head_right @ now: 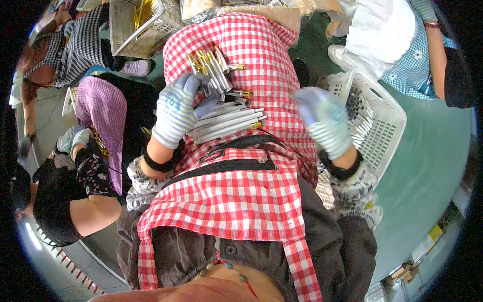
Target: Manually assembling small white cylindrical parts by attaching gold-colored end caps.
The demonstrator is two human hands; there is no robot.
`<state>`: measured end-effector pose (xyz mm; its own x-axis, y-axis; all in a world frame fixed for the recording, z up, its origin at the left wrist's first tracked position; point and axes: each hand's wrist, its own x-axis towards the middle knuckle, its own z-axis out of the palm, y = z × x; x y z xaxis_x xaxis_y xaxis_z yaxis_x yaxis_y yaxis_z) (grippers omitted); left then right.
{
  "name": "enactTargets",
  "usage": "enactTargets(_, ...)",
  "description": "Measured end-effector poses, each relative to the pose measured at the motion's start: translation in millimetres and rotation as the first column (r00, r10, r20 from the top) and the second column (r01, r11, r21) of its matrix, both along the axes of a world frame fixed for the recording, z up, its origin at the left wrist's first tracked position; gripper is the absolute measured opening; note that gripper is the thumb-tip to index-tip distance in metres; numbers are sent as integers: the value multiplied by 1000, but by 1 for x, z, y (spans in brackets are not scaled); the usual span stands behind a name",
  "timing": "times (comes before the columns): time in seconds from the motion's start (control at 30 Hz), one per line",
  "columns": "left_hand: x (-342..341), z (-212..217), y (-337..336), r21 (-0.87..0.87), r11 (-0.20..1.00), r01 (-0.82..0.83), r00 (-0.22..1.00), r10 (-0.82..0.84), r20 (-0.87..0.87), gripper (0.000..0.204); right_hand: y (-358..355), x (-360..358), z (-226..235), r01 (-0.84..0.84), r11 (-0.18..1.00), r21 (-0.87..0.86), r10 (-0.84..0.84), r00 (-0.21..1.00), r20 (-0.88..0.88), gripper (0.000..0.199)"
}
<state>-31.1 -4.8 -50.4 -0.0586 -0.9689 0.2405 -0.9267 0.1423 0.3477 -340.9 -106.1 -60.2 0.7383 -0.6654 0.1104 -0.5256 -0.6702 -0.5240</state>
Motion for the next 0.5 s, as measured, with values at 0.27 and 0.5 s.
enactTargets(0.27, 5, -9, -10, 6, 1000, -12, 996, 12, -83, 37, 15, 117, -4, -581, 812, -56, 559, 802, -211, 29)
enactTargets(0.5, 3, -28, -6, 10, 1000, -7, 990, 9, -141, 27, 23, 117, -8, -587, 805, 80, 582, 759, -290, 28)
